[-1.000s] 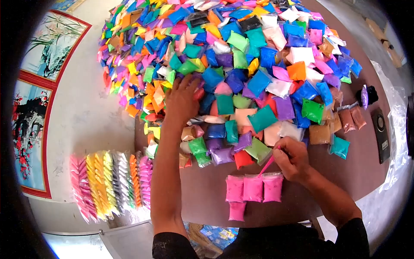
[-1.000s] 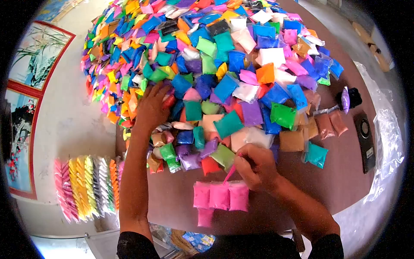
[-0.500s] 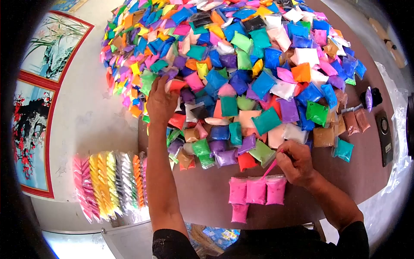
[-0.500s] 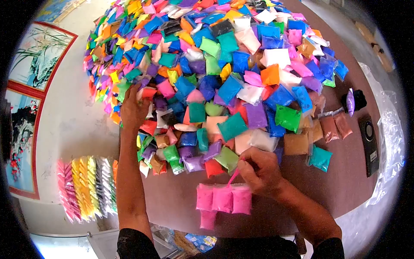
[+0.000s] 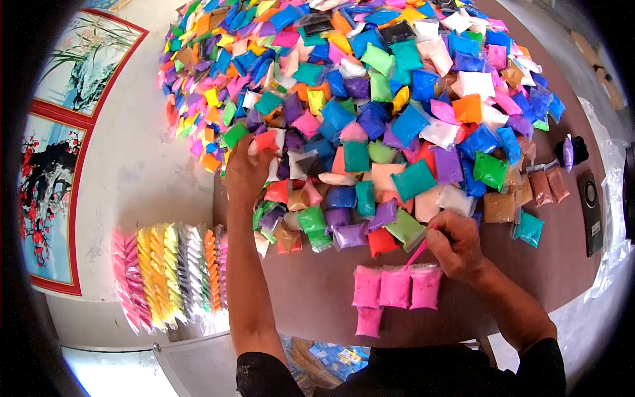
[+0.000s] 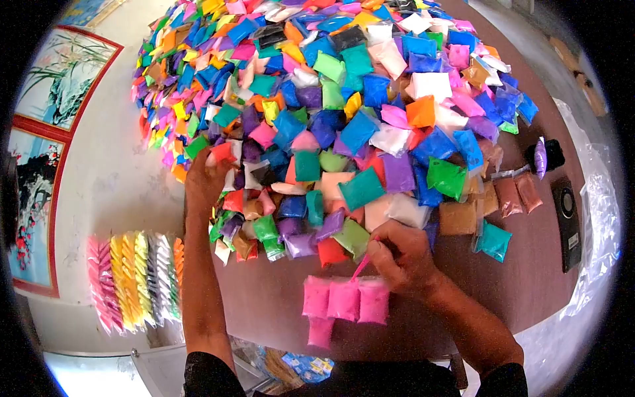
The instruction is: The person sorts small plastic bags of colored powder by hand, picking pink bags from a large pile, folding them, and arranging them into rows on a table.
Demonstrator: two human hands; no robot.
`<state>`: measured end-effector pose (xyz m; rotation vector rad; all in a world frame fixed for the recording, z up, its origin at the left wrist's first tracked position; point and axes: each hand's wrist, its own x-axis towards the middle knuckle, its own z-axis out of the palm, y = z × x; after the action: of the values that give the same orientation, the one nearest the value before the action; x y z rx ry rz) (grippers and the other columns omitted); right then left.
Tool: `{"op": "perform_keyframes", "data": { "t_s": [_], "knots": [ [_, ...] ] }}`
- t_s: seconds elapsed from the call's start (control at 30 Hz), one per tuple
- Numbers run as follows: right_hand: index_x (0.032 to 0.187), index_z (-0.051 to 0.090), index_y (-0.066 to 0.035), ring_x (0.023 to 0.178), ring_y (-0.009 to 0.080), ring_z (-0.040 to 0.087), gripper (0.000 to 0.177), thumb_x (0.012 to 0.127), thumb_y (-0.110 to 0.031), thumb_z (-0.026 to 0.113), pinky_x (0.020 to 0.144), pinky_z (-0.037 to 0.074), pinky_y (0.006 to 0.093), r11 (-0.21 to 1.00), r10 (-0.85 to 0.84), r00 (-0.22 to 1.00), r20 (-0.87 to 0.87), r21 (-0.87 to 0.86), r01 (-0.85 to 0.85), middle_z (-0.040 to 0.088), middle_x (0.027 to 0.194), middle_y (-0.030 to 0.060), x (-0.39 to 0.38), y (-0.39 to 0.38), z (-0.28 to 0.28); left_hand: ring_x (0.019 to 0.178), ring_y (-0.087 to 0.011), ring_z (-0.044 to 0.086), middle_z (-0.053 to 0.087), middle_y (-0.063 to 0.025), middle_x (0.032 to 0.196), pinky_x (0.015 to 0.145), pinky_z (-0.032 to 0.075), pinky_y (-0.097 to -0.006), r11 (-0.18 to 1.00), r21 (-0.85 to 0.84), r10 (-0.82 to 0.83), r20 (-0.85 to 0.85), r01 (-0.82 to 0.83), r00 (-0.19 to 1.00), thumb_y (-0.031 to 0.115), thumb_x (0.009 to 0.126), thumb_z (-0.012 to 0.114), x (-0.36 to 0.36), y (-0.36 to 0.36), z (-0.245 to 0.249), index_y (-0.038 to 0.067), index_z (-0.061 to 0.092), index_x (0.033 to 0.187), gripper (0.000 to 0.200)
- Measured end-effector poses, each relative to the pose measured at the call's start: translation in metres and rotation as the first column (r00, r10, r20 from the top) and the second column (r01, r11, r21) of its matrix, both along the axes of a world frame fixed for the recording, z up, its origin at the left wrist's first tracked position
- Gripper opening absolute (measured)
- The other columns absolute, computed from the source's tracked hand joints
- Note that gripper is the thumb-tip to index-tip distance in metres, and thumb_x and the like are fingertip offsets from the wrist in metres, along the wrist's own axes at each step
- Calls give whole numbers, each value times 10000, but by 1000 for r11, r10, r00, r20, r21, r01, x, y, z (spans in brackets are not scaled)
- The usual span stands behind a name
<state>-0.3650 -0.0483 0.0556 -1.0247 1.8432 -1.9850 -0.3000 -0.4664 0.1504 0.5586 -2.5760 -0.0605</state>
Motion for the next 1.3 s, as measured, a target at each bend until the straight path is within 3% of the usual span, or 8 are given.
{"op": "perform_keyframes", "data": {
  "t_s": [0.27, 0.47, 0.57, 0.63, 0.77, 0.83, 1.0, 1.3],
  "knots": [
    [872, 607, -20, 567, 153, 504, 88, 915, -95, 624, 534, 420, 329, 1000, 2, 1000, 24, 18, -3, 549, 674, 55, 0, 1, -6, 1021, -412, 667, 699, -219, 1094, 845, 537, -478, 996, 84, 14, 50, -18, 999, 233, 849, 781, 15, 21, 3, 31, 648, 1151, 387],
    [877, 605, -23, 556, 140, 480, 57, 912, -65, 622, 517, 397, 324, 1000, 12, 999, 53, 12, -13, 524, 670, 47, -1, 1, -6, 1073, -385, 661, 704, -201, 1137, 897, 535, -445, 957, -264, -128, -21, 118, 992, 184, 857, 759, 1, 36, 5, 29, 686, 1149, 338],
    [883, 606, -22, 555, 126, 475, 49, 916, -55, 620, 508, 390, 318, 1000, 9, 1000, -8, 8, -9, 520, 670, 40, -2, 0, -8, 1070, -348, 672, 712, -182, 1146, 901, 537, -432, 976, 45, -214, 4, 214, 977, 171, 862, 746, -18, 44, 17, 42, 714, 1140, 308],
    [887, 606, -23, 563, 112, 475, 57, 922, -64, 624, 508, 392, 312, 999, -8, 998, -65, -35, 6, 525, 674, 36, -3, -2, -10, 1063, -315, 678, 724, -147, 1140, 897, 536, -431, 934, 356, -53, 20, 42, 998, 150, 869, 726, -31, 48, 22, 56, 737, 1102, 252],
    [890, 610, -24, 576, 102, 489, 59, 926, -67, 627, 518, 409, 302, 1000, 11, 1000, -19, 1, -11, 536, 673, 36, -2, 0, -5, 1049, -304, 685, 724, -115, 1144, 883, 546, -424, 928, 356, -154, 108, 106, 982, 138, 863, 716, -55, 42, 13, 79, 733, 1112, 256],
    [889, 610, -23, 576, 100, 501, 62, 926, -69, 630, 525, 427, 299, 999, 34, 999, 16, 19, -34, 548, 666, 40, -2, 1, -6, 1031, -316, 688, 721, -92, 1114, 860, 560, -425, 974, -138, -123, 346, 180, 930, 126, 839, 722, -68, 49, -5, 108, 718, 1141, 302],
    [890, 607, -21, 566, 102, 508, 53, 923, -57, 628, 522, 434, 300, 1000, 22, 999, 41, 18, -23, 554, 656, 43, 0, 0, -3, 1019, -367, 686, 700, -112, 1189, 818, 569, -468, 930, -315, -51, 404, 191, 913, 154, 814, 744, -91, 38, -32, 181, 686, 1233, 424],
    [887, 604, -19, 572, 112, 516, 43, 911, -47, 626, 526, 435, 303, 1000, 20, 998, 54, 23, -22, 557, 668, 51, 1, -1, 2, 937, -344, 704, 713, -168, 1076, 816, 563, -403, 948, 158, -278, -14, 276, 961, 146, 834, 733, -55, 66, 1, 69, 721, 1161, 336]
  ]
}}
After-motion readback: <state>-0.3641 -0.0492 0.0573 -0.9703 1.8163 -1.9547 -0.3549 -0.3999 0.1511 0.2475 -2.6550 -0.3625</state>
